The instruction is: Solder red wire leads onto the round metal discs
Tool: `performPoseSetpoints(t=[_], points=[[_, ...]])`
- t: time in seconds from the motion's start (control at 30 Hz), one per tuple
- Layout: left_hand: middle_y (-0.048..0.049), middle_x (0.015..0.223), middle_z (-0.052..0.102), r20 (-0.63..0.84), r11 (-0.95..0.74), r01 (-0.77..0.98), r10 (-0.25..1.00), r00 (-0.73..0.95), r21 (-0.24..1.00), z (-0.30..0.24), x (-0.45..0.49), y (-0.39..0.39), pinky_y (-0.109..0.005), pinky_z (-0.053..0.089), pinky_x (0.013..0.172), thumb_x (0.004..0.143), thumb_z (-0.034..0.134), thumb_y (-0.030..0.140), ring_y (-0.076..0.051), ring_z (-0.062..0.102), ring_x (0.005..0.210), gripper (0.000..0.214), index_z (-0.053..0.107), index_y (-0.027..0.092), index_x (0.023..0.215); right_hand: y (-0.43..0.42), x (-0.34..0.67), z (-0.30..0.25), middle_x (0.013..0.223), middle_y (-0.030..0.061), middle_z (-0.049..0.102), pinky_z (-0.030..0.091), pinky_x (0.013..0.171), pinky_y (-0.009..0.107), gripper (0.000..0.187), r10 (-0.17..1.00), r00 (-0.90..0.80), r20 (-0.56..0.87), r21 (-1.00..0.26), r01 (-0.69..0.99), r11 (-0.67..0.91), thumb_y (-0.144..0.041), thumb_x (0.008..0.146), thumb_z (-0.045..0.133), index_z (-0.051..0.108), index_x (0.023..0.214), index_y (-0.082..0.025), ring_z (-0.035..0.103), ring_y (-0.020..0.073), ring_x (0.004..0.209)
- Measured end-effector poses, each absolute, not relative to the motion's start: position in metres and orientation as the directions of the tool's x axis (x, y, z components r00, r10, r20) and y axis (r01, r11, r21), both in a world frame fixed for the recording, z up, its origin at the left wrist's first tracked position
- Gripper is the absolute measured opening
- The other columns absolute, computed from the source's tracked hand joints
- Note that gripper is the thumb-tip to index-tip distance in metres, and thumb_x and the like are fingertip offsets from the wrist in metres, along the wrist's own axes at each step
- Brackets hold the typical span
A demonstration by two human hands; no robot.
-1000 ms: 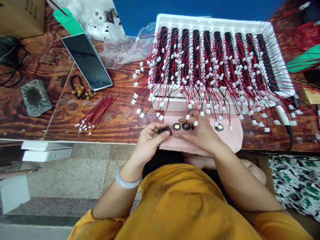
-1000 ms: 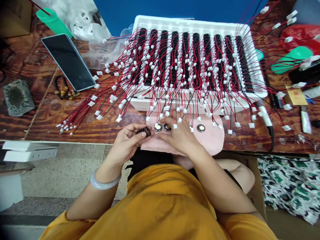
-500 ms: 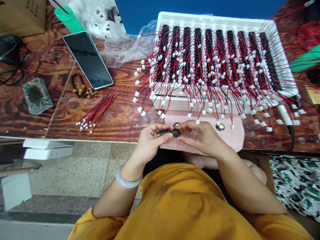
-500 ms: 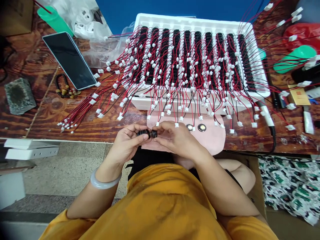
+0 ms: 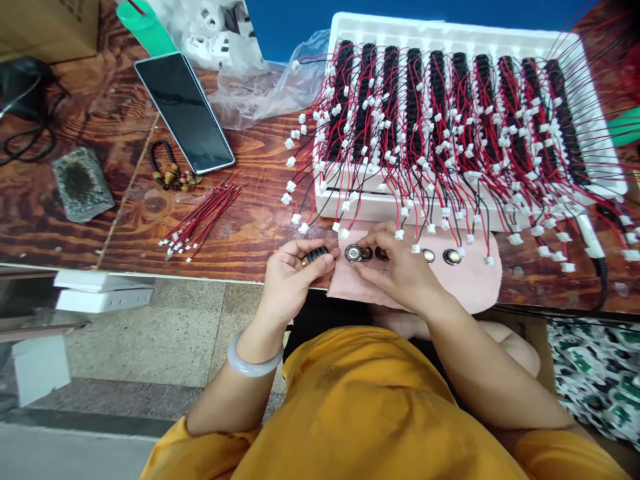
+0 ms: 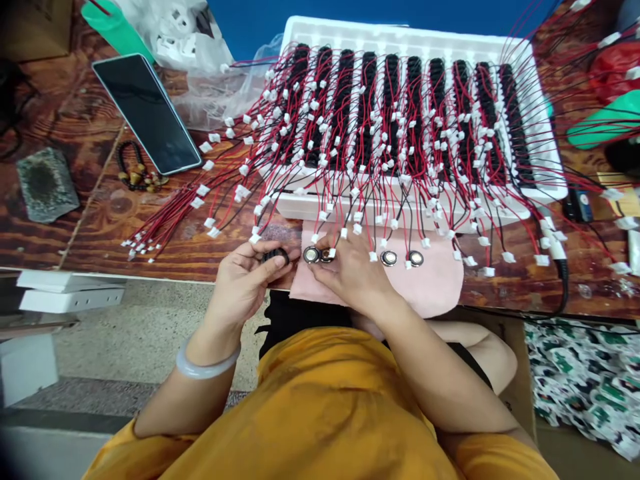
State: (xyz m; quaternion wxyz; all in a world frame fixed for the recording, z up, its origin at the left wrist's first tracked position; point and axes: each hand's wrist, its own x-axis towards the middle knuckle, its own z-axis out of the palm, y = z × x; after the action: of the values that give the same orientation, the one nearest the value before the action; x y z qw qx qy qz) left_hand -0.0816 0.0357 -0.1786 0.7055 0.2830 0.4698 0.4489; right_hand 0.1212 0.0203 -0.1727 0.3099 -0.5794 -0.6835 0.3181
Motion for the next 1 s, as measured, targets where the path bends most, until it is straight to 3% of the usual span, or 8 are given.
performPoseSetpoints(t=[0.13, 0.27, 0.43, 0.63, 0.8, 1.0], points=[[-0.0005, 0.081, 0.073, -0.426, 0.440, -0.365, 0.896, 0.122, 0.821, -0.175, -0.087, 0.039, -0.020, 0.063, 0.069, 0.064, 0.091, 0.026, -0.019, 0.076, 0.083, 0.039, 0.068, 0.015, 0.094, 0.023, 0.114, -0.183, 0.103, 0.0097, 0.058, 0.046, 0.095, 0.047, 0.019, 0.989, -0.100, 0.109, -0.691, 0.708, 0.147, -0.034, 0.085, 0.070, 0.066, 0.098, -0.019, 0.055, 0.0293, 0.105], [-0.0004, 0.080, 0.072, -0.448, 0.457, -0.337, 0.887, 0.110, 0.823, -0.174, -0.086, 0.040, -0.020, 0.062, 0.059, 0.062, 0.092, 0.033, -0.017, 0.075, 0.069, 0.045, 0.067, 0.014, 0.094, 0.026, 0.113, -0.189, 0.108, 0.0116, 0.056, 0.047, 0.095, 0.047, 0.021, 0.987, -0.133, 0.089, -0.675, 0.721, 0.158, -0.033, 0.086, 0.070, 0.067, 0.100, -0.018, 0.054, 0.0303, 0.108], [0.0005, 0.078, 0.070, -0.426, 0.426, -0.345, 0.901, 0.081, 0.836, -0.175, -0.085, 0.038, -0.023, 0.063, 0.067, 0.058, 0.094, 0.032, -0.016, 0.074, 0.072, 0.049, 0.066, 0.014, 0.094, 0.022, 0.116, -0.182, 0.114, 0.0119, 0.054, 0.046, 0.096, 0.048, 0.030, 0.989, -0.142, 0.041, -0.627, 0.767, 0.137, -0.039, 0.085, 0.076, 0.068, 0.107, -0.020, 0.052, 0.0318, 0.112], [-0.0004, 0.082, 0.071, -0.371, 0.389, -0.248, 0.921, 0.117, 0.887, -0.172, -0.082, 0.037, -0.024, 0.061, 0.070, 0.064, 0.090, 0.032, -0.012, 0.071, 0.071, 0.044, 0.065, 0.015, 0.096, 0.014, 0.122, -0.180, 0.120, 0.0099, 0.058, 0.043, 0.101, 0.050, 0.029, 0.990, -0.110, 0.093, -0.562, 0.814, 0.144, -0.039, 0.089, 0.072, 0.066, 0.111, -0.022, 0.055, 0.0306, 0.114], [-0.0072, 0.103, 0.074, -0.156, 0.175, -0.033, 0.936, 0.316, 0.984, -0.171, -0.077, 0.038, -0.022, 0.056, 0.081, 0.073, 0.084, 0.026, -0.016, 0.070, 0.094, 0.030, 0.067, 0.015, 0.095, 0.015, 0.121, -0.182, 0.124, 0.0124, 0.059, 0.037, 0.103, 0.056, 0.032, 0.989, -0.146, 0.024, -0.471, 0.871, 0.140, -0.037, 0.090, 0.072, 0.065, 0.114, -0.019, 0.055, 0.0337, 0.116], [-0.0077, 0.108, 0.072, -0.142, 0.117, 0.091, 0.924, 0.356, 0.989, -0.176, -0.071, 0.036, -0.022, 0.054, 0.081, 0.079, 0.079, 0.027, -0.016, 0.069, 0.098, 0.026, 0.065, 0.016, 0.098, 0.016, 0.123, -0.183, 0.114, 0.0098, 0.063, 0.035, 0.101, 0.054, 0.023, 0.991, -0.127, 0.038, -0.467, 0.875, 0.129, -0.033, 0.091, 0.071, 0.067, 0.110, -0.020, 0.056, 0.0335, 0.111]])
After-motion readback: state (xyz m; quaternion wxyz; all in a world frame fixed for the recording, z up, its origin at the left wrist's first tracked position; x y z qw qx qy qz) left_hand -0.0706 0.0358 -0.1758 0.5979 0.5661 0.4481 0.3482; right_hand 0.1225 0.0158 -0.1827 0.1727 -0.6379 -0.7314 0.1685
